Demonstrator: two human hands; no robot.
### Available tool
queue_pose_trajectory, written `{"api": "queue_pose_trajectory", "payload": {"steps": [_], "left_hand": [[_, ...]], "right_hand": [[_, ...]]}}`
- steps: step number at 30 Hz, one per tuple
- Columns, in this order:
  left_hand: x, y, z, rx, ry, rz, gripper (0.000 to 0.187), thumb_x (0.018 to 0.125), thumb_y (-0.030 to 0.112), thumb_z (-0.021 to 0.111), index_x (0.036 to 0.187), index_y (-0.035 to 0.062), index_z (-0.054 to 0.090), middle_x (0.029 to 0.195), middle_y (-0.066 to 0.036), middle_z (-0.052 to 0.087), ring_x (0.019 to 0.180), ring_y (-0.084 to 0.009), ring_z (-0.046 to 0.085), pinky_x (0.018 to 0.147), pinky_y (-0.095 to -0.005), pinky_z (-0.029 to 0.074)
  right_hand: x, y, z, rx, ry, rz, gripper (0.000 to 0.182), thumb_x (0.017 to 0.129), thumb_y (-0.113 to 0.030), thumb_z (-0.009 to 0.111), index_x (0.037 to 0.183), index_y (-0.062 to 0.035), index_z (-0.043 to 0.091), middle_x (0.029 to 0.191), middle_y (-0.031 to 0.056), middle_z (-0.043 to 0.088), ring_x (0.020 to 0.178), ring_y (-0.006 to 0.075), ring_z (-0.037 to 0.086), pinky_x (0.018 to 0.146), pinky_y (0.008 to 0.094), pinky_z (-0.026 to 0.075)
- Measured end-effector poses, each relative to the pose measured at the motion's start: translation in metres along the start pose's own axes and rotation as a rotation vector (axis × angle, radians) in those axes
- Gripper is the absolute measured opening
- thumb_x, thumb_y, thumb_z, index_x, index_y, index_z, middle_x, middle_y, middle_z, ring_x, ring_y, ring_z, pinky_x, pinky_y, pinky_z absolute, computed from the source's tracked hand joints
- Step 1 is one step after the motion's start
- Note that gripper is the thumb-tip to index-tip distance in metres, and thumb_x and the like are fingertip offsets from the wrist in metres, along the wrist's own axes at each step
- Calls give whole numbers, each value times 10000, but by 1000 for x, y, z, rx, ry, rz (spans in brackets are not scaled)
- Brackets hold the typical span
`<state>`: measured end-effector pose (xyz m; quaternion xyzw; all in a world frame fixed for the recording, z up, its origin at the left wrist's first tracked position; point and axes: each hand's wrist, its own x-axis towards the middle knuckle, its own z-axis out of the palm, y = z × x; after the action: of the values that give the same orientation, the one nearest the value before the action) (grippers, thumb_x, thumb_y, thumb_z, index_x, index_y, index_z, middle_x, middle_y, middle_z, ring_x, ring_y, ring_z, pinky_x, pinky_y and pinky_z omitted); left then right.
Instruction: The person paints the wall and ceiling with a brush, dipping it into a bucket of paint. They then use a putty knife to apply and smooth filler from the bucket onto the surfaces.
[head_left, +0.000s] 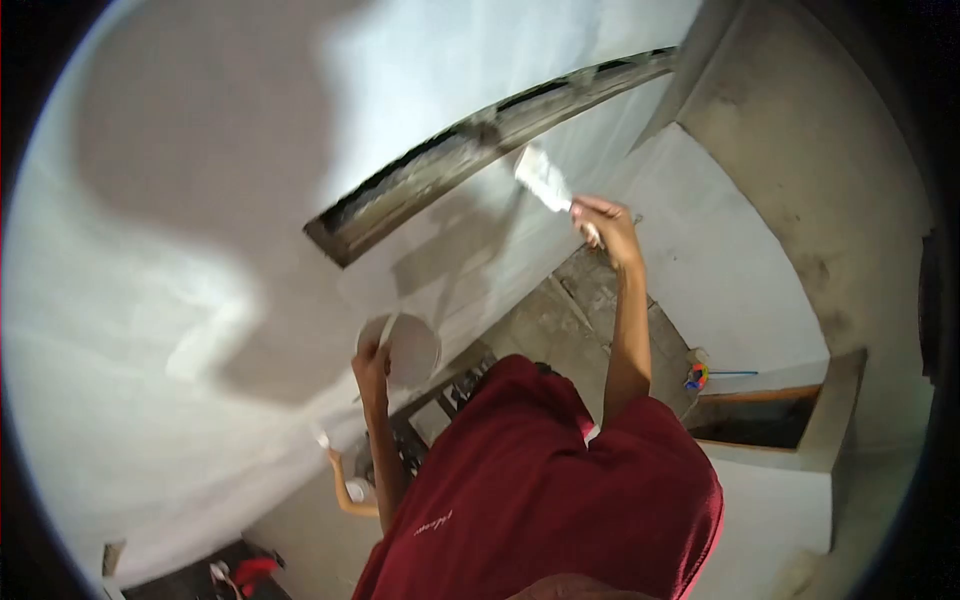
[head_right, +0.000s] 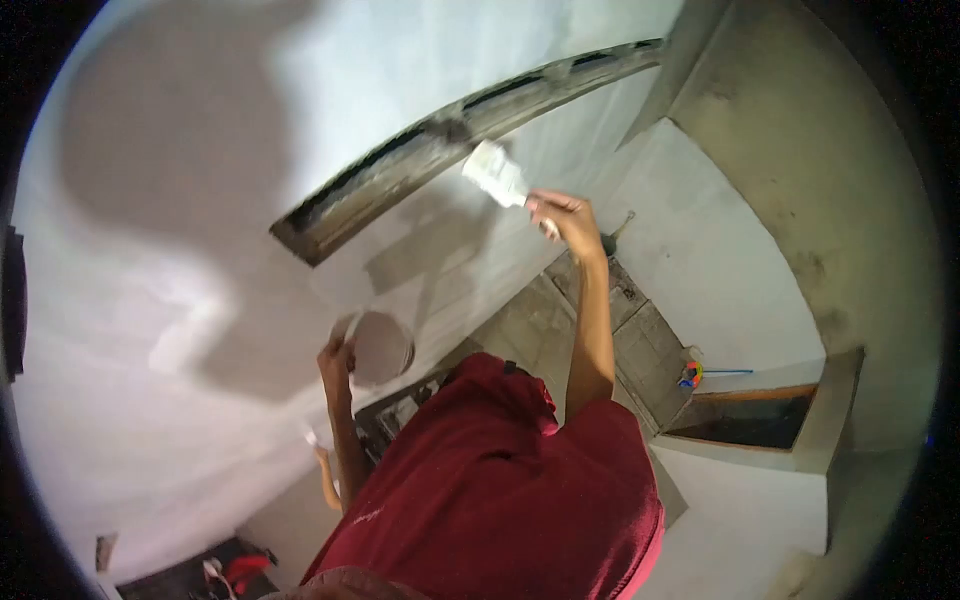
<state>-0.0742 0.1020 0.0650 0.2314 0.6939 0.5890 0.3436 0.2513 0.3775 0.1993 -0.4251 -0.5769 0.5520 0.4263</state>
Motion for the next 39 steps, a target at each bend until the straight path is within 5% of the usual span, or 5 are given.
{"api": "queue_pose_trajectory", "payload": {"steps": [7,16,29,34,39], "left_hand": [[-3,-68,-13,212,79,107,198,862,162,598,867,-35,595,619,-34,514,551,-119,484,512,-290,387],[-31,-75,-18,658,7,-78,304,857,134,561,1092,-57,546,994,-297,615,959,-457,589,808,-484,452],[-71,-67,-1,712,257,186,329,813,81,624,1100,-68,559,928,-252,635,864,-421,615,742,-464,470],[-74,-48,5,708,241,100,318,813,78,623,1088,-69,565,914,-246,635,847,-410,618,736,-464,468],[-69,-67,-1,688,260,81,340,809,82,627,1107,-66,564,931,-259,635,871,-415,619,753,-459,468]], "right_hand": [[106,-52,-52,0,480,-259,211,796,-233,740,848,-28,725,660,2,599,495,50,466,435,203,341],[188,-76,-72,-107,532,-261,305,747,-291,780,856,-12,722,656,24,611,488,66,491,426,214,360],[272,-50,-104,-33,224,-153,329,786,-209,745,1020,17,694,655,15,601,481,67,480,406,215,357],[285,-26,-120,-532,163,-5,358,778,-293,752,1015,-27,710,670,13,601,506,58,479,417,217,364],[335,-108,-158,-761,67,-86,289,780,-265,712,974,-51,723,633,30,609,468,66,465,393,222,343]]}}
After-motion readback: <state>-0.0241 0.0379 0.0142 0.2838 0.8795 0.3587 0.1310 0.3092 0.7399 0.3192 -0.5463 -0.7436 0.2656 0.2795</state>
